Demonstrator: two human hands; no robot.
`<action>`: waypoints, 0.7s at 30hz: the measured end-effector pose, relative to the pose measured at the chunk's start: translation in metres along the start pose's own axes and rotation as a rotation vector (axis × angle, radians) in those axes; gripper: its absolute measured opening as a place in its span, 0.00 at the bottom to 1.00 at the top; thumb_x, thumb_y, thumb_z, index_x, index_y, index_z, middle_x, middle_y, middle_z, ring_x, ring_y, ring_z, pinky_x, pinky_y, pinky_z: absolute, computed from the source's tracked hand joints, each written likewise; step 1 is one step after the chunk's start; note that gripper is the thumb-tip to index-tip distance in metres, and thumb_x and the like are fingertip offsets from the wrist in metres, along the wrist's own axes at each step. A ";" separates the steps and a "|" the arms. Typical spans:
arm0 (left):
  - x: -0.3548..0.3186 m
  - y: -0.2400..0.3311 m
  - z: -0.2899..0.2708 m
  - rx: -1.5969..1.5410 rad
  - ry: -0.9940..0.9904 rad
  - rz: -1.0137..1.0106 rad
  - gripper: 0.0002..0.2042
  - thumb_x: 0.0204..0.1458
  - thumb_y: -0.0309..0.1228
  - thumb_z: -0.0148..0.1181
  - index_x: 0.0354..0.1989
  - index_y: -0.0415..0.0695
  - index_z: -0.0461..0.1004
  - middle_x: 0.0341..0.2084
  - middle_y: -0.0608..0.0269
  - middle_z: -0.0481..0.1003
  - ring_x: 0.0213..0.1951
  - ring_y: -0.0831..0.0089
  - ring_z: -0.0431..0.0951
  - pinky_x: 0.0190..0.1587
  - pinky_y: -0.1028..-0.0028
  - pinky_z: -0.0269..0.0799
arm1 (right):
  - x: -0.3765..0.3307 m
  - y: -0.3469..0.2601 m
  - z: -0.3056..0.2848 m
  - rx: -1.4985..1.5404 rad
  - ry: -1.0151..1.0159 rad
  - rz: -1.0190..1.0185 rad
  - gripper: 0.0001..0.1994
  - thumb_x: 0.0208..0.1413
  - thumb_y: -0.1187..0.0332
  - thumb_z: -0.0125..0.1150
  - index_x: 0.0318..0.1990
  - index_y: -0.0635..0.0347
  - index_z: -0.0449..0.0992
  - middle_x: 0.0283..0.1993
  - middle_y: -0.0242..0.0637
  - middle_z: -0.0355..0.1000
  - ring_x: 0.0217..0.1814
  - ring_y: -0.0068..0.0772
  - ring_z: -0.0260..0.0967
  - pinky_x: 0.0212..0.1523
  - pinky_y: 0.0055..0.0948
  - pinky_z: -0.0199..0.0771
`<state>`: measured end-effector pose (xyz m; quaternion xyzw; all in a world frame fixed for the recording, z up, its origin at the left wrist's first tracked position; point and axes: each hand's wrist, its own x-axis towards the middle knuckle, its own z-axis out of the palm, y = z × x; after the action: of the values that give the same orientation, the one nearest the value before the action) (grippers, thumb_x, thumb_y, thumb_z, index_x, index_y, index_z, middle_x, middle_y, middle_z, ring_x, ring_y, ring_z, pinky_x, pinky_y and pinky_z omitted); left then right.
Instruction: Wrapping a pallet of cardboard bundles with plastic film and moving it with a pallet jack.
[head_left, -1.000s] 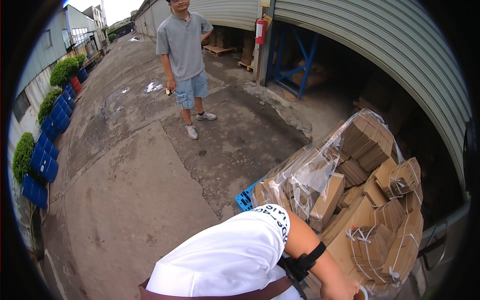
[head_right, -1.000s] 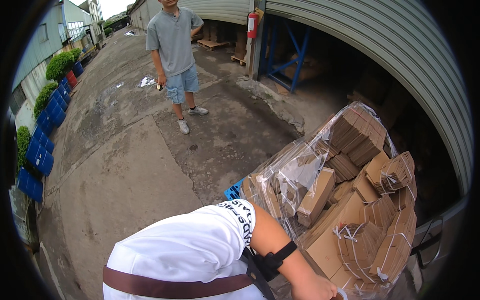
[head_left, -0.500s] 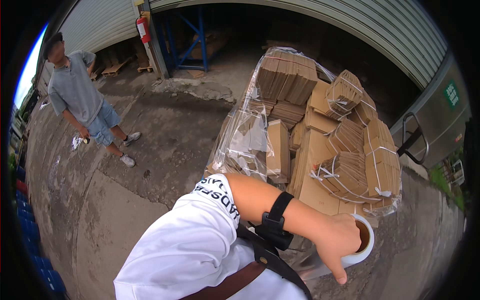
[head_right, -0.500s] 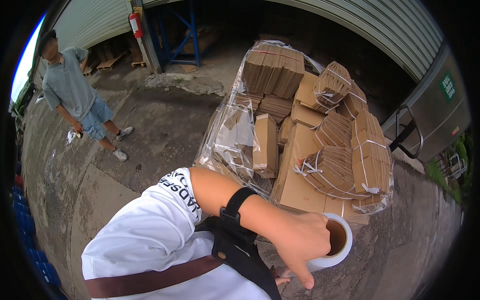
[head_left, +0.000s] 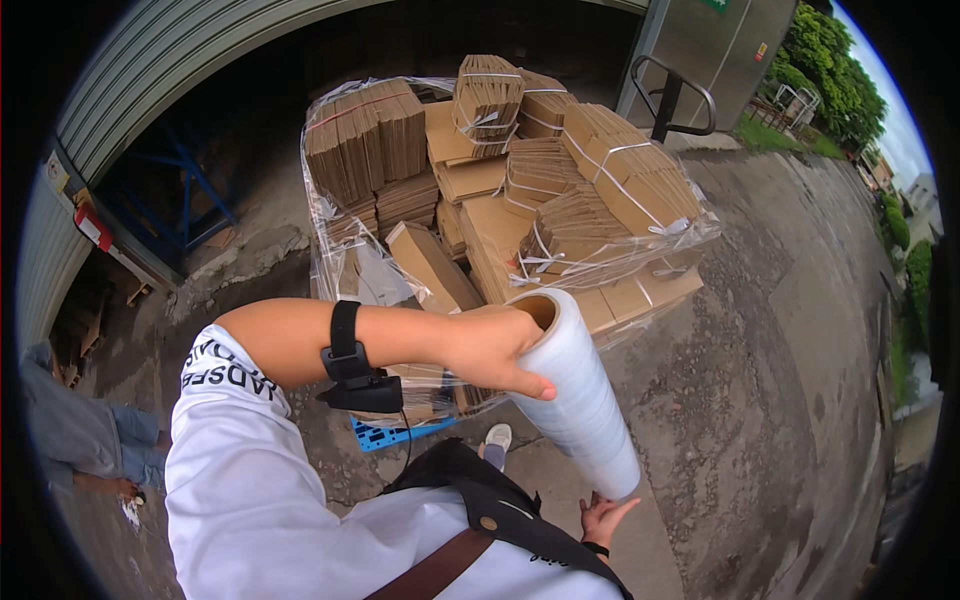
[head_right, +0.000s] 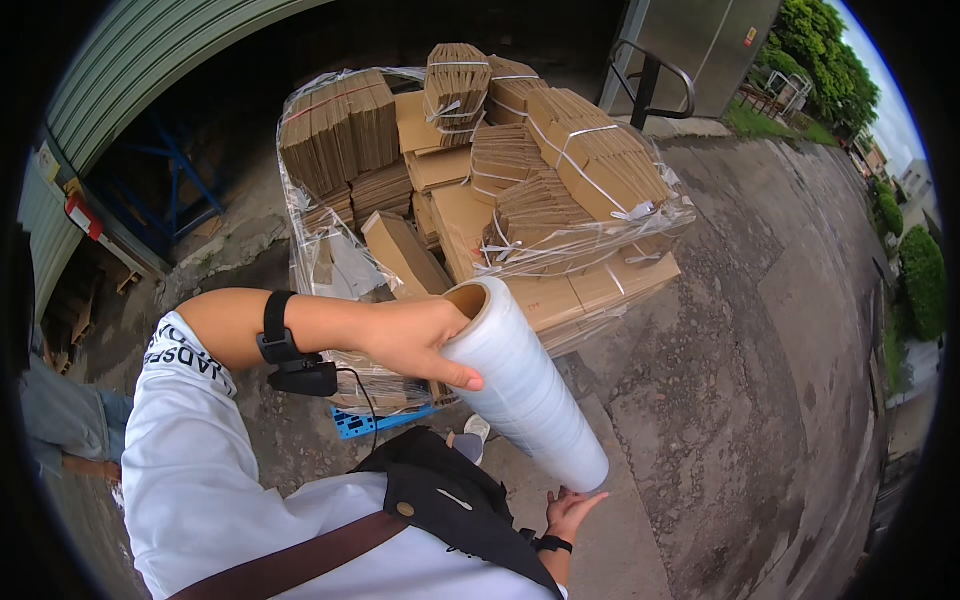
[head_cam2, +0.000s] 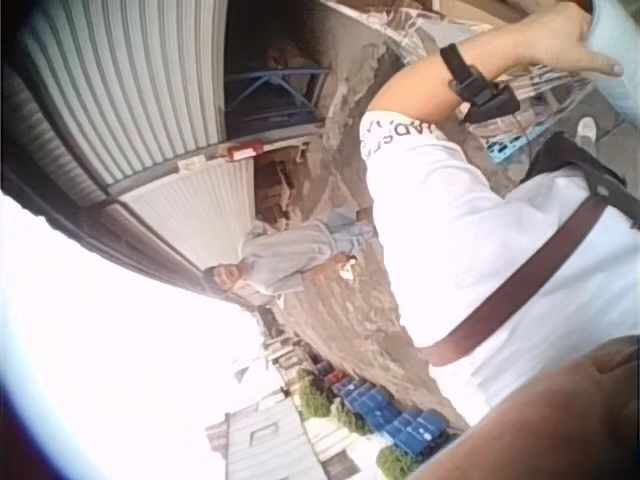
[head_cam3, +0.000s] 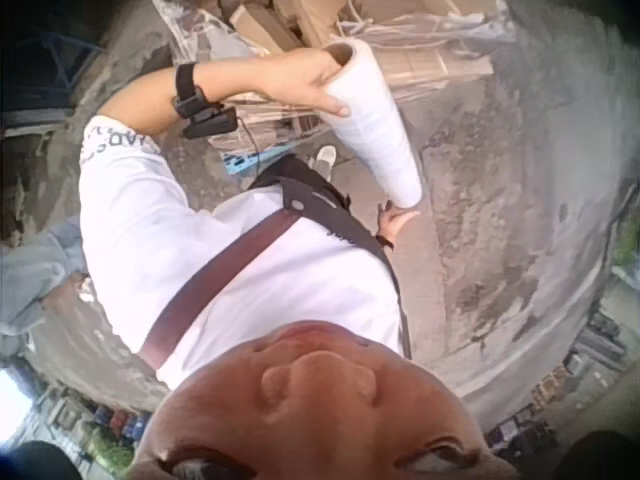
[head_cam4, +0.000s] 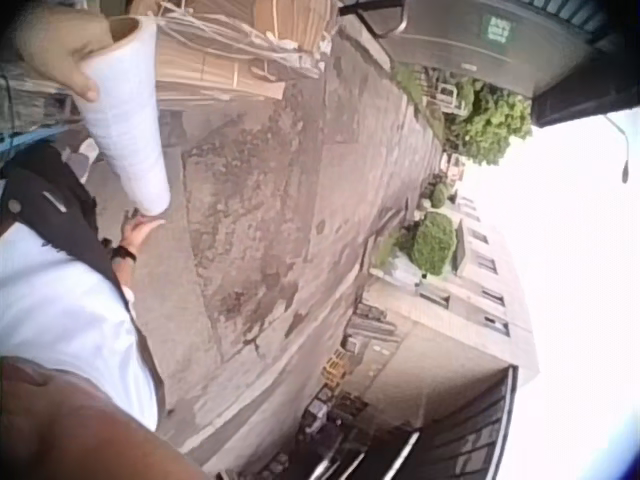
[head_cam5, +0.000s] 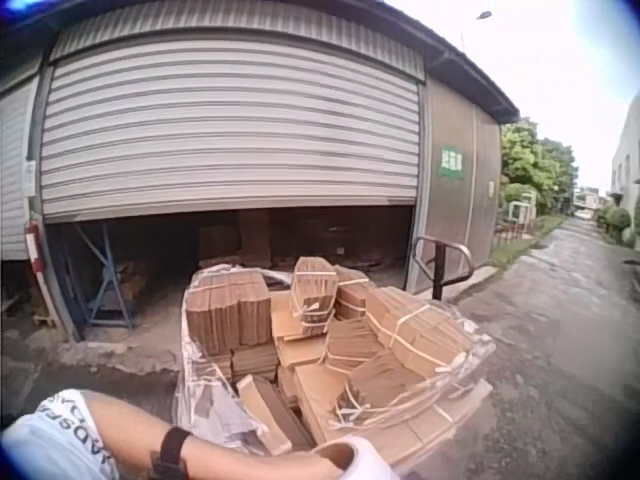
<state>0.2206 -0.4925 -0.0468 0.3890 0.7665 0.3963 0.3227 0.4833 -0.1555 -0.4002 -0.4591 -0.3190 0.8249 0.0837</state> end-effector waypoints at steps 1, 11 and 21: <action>-0.016 -0.001 0.001 0.191 -0.016 0.034 0.24 0.48 0.46 0.62 0.33 0.31 0.74 0.28 0.50 0.76 0.32 0.53 0.77 0.36 0.64 0.72 | 0.009 -0.005 0.000 0.038 -0.018 0.019 0.55 0.41 0.20 0.31 0.67 0.59 0.47 0.71 0.42 0.43 0.74 0.39 0.33 0.68 0.52 0.29; -0.067 0.072 0.026 0.950 -0.264 0.621 0.14 0.36 0.32 0.65 0.31 0.40 0.74 0.27 0.62 0.70 0.34 0.64 0.74 0.58 0.61 0.55 | 0.021 0.084 0.038 -0.010 0.037 0.039 0.44 0.52 0.29 0.38 0.63 0.60 0.57 0.64 0.42 0.58 0.64 0.43 0.57 0.61 0.42 0.58; -0.114 0.113 -0.044 0.748 -0.003 -0.155 0.38 0.33 0.64 0.66 0.26 0.31 0.76 0.15 0.54 0.74 0.21 0.65 0.75 0.43 0.68 0.65 | -0.118 0.244 0.168 0.434 -0.203 0.290 0.43 0.52 0.28 0.29 0.68 0.49 0.46 0.71 0.34 0.44 0.73 0.36 0.35 0.68 0.53 0.33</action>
<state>0.2797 -0.5616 0.0926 0.4213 0.8848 0.0630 0.1889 0.4520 -0.4726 -0.4012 -0.3863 -0.0725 0.9191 0.0289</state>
